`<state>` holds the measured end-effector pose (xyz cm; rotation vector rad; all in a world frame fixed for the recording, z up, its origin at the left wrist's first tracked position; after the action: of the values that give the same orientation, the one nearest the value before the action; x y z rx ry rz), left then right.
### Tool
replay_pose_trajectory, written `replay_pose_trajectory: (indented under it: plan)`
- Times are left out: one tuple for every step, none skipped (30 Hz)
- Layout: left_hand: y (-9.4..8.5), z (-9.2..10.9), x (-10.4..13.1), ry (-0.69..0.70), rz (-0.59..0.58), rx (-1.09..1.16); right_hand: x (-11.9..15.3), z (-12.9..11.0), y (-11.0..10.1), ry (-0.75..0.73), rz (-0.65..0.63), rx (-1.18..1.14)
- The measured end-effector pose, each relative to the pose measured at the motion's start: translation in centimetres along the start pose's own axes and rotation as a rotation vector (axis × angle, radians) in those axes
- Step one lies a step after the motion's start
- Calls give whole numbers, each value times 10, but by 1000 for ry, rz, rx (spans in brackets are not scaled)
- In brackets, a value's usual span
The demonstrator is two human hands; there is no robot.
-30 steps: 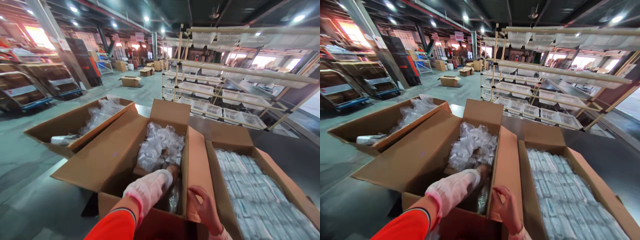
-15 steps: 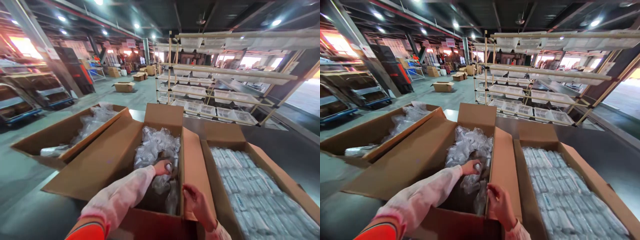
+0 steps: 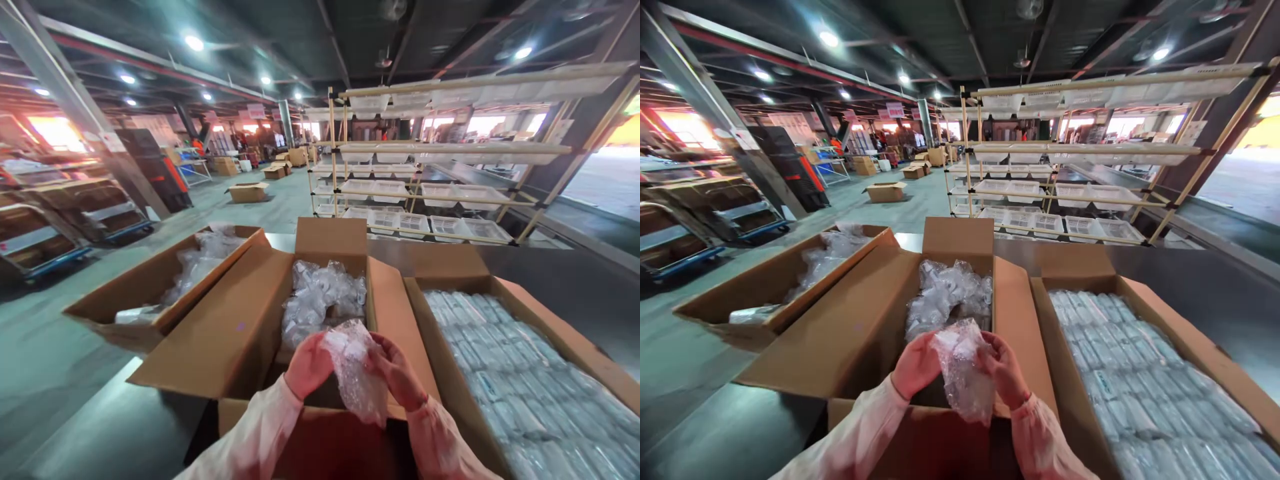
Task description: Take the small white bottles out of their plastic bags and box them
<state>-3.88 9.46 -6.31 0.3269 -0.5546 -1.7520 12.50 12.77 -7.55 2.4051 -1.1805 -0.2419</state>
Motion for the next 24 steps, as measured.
replay_pose_trajectory:
  plan:
    - [-1,0,1,41,3,-19,3,2,-1,0,15,-33]
    - [-3,1,3,78,12,-67,5,3,-1,3,21,-56]
    - [-4,2,5,109,26,-146,7,3,-1,6,21,-71]
    - [-5,4,8,141,52,-257,9,3,-1,7,18,-81]
    - [-5,7,10,177,94,-391,10,3,0,3,12,-83]
    - [-5,9,13,211,145,-529,11,3,0,-12,10,-73]
    - [-5,11,16,243,210,-654,12,2,1,-35,15,-53]
    - [-6,13,19,271,291,-758,13,2,1,-65,27,-23]
    - [-7,13,21,291,375,-836,13,3,2,-98,44,16]
    - [-8,13,23,297,444,-886,14,4,2,-131,62,58]
    - [-9,11,23,285,481,-906,15,6,2,-160,78,101]
    - [-10,7,22,255,484,-897,16,7,1,-184,91,142]
    - [-11,2,19,208,449,-857,18,9,0,-204,101,179]
    - [-12,-4,16,150,382,-791,20,10,-2,-219,111,211]
    - [-11,-9,13,101,308,-720,22,10,-5,-226,113,236]
    - [-9,-12,12,81,252,-684,24,9,-9,-222,106,254]
    - [-7,-11,13,99,219,-700,26,8,-13,-208,92,265]
    - [-3,-7,14,144,195,-768,28,8,-17,-183,70,273]
    - [2,-4,15,195,157,-867,29,7,-21,-149,46,279]
    - [9,-2,15,226,93,-963,31,6,-25,-110,25,286]
    - [15,-3,14,226,11,-1036,31,6,-28,-73,9,296]
    - [20,-7,12,190,-86,-1075,32,5,-31,-40,-4,307]
    - [23,-13,8,129,-170,-1067,31,4,-33,-10,-15,318]
    - [25,-20,5,63,-224,-1027,30,3,-35,12,-25,328]
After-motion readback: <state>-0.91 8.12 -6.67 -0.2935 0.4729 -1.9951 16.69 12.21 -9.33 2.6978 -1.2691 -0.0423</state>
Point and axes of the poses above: each hand's wrist, its own x-axis away from the middle knuckle, its own y-axis out of the palm, z = x × y, the point moved 5 cm from there along -x, towards the middle knuckle, and after that the axes turned 15 degrees about -z, right-handed, at the moved point
